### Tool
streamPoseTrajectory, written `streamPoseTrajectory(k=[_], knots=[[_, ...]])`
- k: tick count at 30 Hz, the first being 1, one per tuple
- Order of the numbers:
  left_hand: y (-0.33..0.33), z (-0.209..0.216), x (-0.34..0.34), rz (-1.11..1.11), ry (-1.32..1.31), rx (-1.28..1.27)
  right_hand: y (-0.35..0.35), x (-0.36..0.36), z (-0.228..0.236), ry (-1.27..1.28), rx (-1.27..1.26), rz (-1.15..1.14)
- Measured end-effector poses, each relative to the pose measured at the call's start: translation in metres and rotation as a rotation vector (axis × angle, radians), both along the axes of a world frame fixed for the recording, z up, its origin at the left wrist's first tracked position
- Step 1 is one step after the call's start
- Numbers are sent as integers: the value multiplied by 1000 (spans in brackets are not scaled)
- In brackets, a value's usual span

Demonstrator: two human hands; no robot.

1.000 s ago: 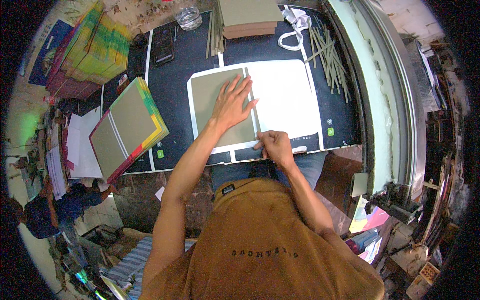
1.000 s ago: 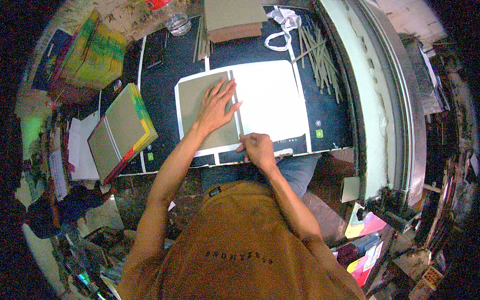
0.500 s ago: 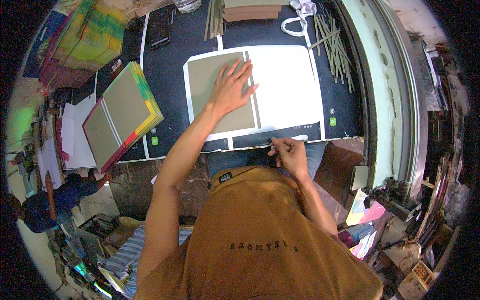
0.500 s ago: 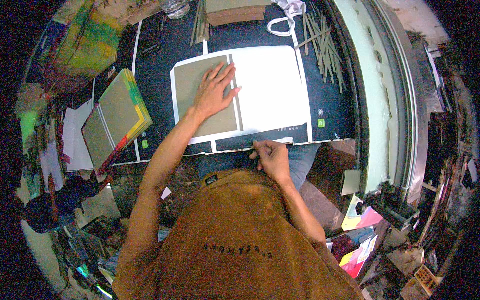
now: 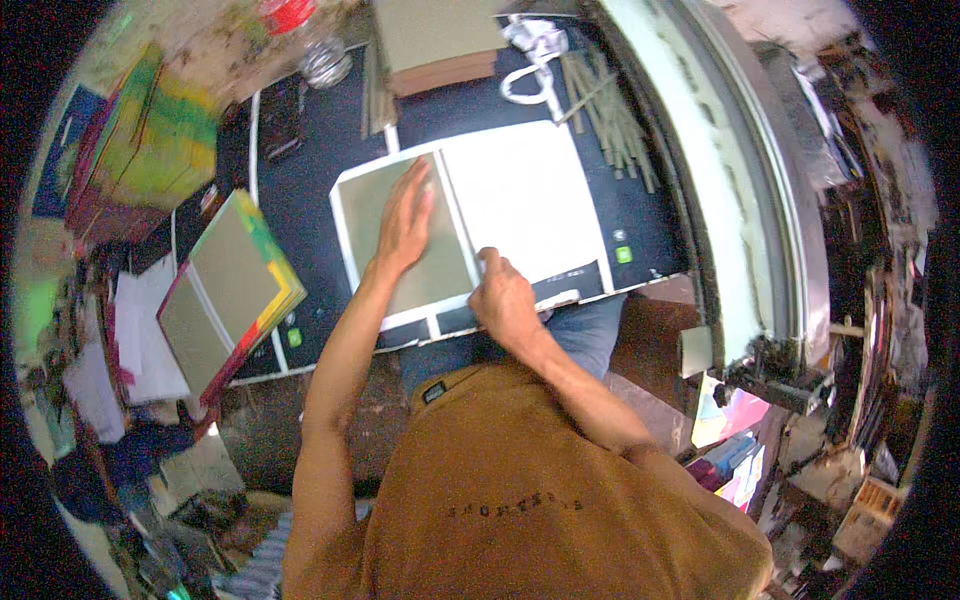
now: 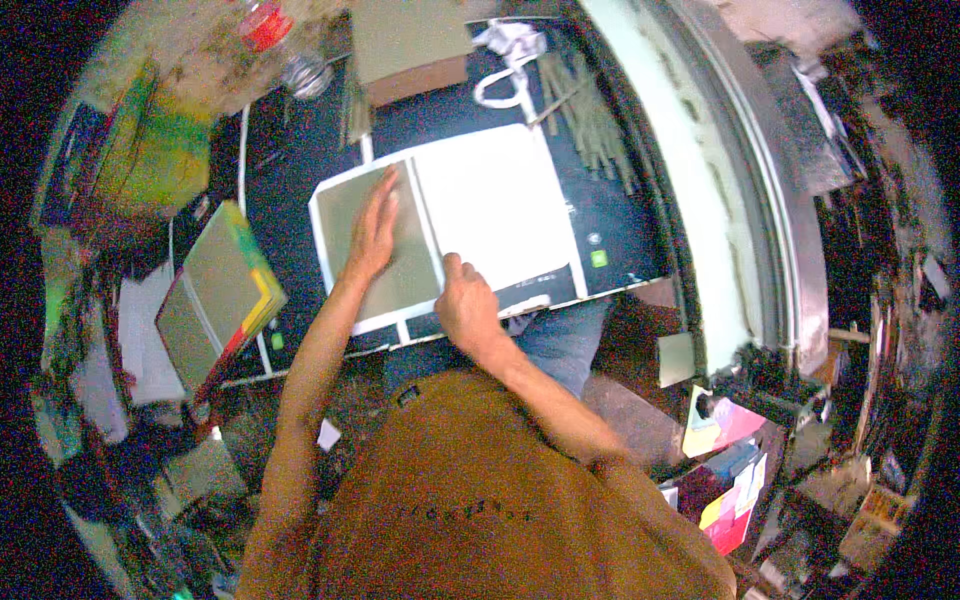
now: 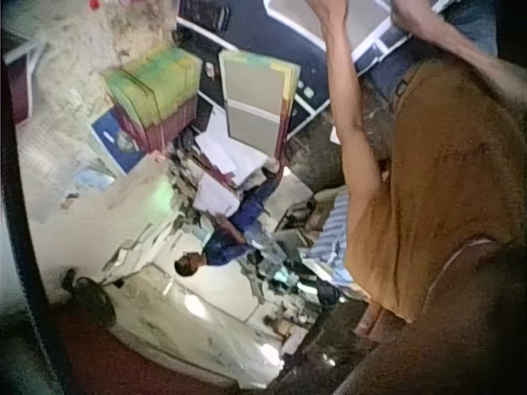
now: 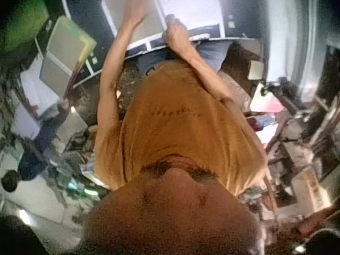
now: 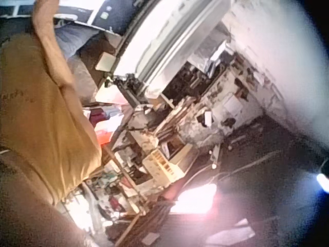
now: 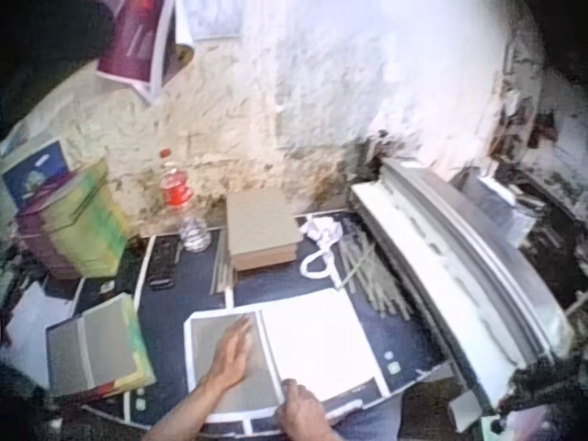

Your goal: The person assembles a book cover by placing a cardboard panel on a white sheet, applying glue and strips of material, and then folding and pressing the assembly using a mechanical press.

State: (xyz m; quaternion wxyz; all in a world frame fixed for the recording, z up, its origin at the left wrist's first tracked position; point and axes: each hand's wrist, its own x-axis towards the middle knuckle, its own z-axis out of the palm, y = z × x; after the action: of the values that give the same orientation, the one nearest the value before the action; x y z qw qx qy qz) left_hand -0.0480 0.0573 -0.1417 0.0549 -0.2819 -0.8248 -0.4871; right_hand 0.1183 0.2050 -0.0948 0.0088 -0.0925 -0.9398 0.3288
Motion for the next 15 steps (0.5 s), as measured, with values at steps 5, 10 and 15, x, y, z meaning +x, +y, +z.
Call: streamPoseTrajectory(k=[5,10,15], knots=[[-6,-6,-7,159,-164,146,20,-2,29,252,-109,-48],[-39,0,-110,798,181,-62,116,-55,73,762,148,-259],[-20,-2,-168,814,-13,-497,223,-132,11,423,370,-409]])
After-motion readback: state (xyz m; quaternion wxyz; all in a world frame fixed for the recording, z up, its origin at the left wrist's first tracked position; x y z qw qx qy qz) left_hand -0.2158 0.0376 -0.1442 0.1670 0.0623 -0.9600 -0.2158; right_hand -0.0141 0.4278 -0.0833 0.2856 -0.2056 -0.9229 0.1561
